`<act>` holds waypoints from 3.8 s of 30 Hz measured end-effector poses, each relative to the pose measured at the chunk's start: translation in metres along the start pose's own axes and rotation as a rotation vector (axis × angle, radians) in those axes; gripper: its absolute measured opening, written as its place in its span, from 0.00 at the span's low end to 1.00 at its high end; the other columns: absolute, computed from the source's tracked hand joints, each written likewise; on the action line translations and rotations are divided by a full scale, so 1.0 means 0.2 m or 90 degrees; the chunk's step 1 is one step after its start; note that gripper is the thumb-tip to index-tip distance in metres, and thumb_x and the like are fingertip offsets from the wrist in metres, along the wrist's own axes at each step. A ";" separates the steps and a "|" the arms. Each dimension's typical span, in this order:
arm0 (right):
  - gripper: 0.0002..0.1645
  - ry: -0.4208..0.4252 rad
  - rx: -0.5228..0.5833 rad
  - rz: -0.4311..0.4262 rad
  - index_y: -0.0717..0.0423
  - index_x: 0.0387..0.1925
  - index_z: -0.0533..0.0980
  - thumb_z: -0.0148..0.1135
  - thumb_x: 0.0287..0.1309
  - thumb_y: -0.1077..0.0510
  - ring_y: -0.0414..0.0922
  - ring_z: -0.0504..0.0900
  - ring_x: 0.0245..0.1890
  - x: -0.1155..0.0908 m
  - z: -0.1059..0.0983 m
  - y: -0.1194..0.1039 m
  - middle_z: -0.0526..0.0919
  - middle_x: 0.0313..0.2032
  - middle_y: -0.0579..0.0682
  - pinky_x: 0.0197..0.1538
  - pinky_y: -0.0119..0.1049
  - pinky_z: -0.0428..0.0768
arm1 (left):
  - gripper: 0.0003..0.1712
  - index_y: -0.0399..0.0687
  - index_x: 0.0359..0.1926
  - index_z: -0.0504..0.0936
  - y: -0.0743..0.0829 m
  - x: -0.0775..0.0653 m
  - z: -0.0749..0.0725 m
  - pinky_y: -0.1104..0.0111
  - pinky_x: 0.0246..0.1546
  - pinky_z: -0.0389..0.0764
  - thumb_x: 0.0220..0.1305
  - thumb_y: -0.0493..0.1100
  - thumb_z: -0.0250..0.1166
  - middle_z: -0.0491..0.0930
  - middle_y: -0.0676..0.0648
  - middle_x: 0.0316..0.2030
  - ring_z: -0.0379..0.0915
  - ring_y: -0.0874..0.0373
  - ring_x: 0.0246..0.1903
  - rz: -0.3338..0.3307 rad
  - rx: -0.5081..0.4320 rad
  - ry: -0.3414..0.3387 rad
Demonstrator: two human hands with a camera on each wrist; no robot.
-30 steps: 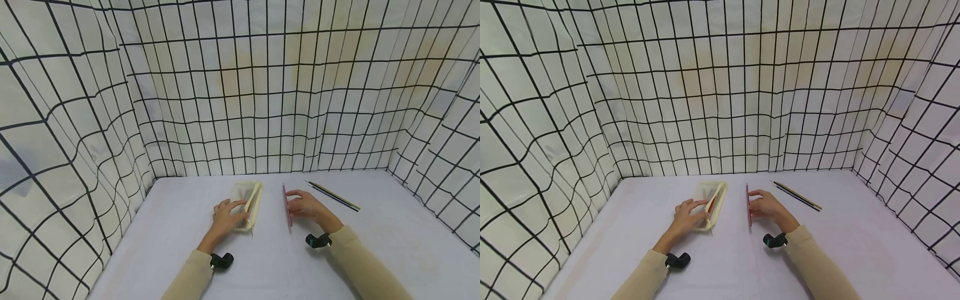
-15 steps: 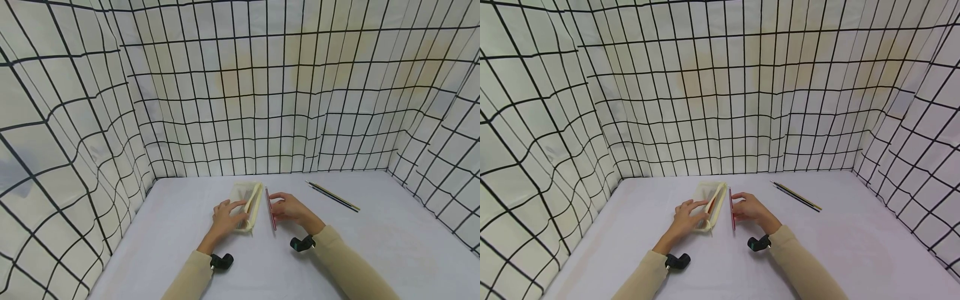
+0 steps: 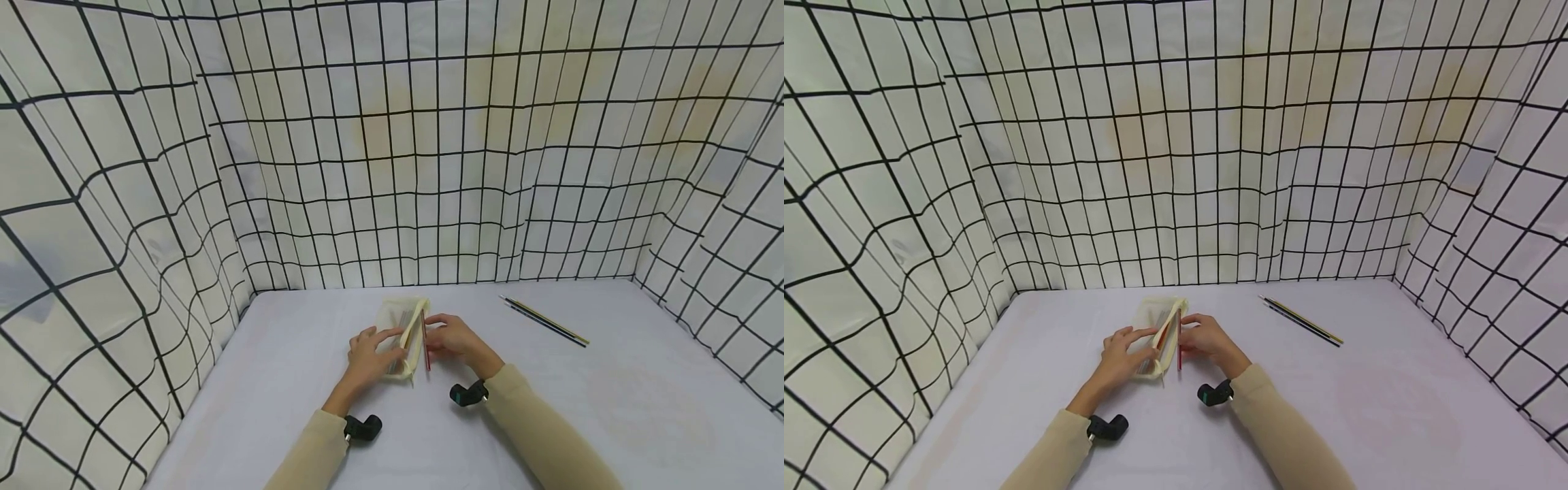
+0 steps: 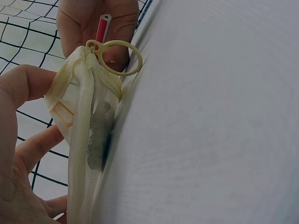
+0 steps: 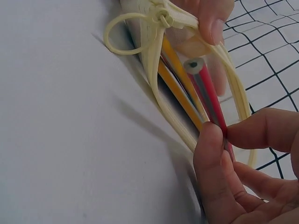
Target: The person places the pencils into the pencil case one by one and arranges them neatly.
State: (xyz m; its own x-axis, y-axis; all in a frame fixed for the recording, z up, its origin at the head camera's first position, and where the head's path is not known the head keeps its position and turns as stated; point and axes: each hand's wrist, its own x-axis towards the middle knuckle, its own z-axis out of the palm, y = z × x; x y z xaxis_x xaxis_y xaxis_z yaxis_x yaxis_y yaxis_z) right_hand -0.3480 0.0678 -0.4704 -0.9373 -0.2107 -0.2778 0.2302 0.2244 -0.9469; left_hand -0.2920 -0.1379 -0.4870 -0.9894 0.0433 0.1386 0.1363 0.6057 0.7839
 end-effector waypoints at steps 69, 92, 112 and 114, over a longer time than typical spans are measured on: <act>0.16 0.043 -0.048 -0.036 0.68 0.52 0.79 0.60 0.64 0.66 0.42 0.84 0.30 0.04 -0.02 -0.06 0.86 0.36 0.56 0.33 0.33 0.85 | 0.27 0.63 0.60 0.84 0.01 -0.01 0.00 0.31 0.65 0.53 0.58 0.56 0.70 0.61 0.30 0.74 0.48 0.31 0.72 -0.006 0.000 -0.006; 0.22 0.042 -0.177 -0.086 0.66 0.62 0.74 0.57 0.71 0.59 0.50 0.87 0.42 -0.01 -0.36 -0.09 0.86 0.49 0.63 0.46 0.41 0.87 | 0.27 0.62 0.60 0.84 0.01 -0.01 0.00 0.30 0.65 0.52 0.59 0.56 0.70 0.60 0.30 0.74 0.48 0.31 0.72 -0.006 -0.015 -0.007; 0.19 0.157 -0.464 -0.297 0.61 0.55 0.77 0.62 0.62 0.67 0.52 0.83 0.45 -0.16 -0.82 0.05 0.84 0.44 0.57 0.45 0.43 0.81 | 0.28 0.61 0.62 0.83 -0.01 0.00 0.00 0.31 0.65 0.53 0.59 0.57 0.69 0.60 0.30 0.74 0.48 0.30 0.72 0.009 -0.009 -0.010; 0.20 0.152 -0.489 -0.294 0.62 0.56 0.77 0.62 0.61 0.68 0.53 0.83 0.45 -0.17 -0.87 0.07 0.85 0.45 0.59 0.44 0.44 0.81 | 0.28 0.61 0.61 0.83 -0.01 0.00 0.00 0.30 0.65 0.53 0.59 0.56 0.69 0.60 0.30 0.74 0.48 0.30 0.72 0.011 -0.010 -0.010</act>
State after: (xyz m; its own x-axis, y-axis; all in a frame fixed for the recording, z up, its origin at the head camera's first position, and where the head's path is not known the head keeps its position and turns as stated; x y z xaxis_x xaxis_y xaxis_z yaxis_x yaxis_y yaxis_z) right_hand -0.3582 0.2429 -0.4453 -0.9417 -0.2532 0.2218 -0.3357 0.7539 -0.5648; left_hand -0.2919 -0.1386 -0.4890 -0.9875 0.0666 0.1431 0.1546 0.5927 0.7905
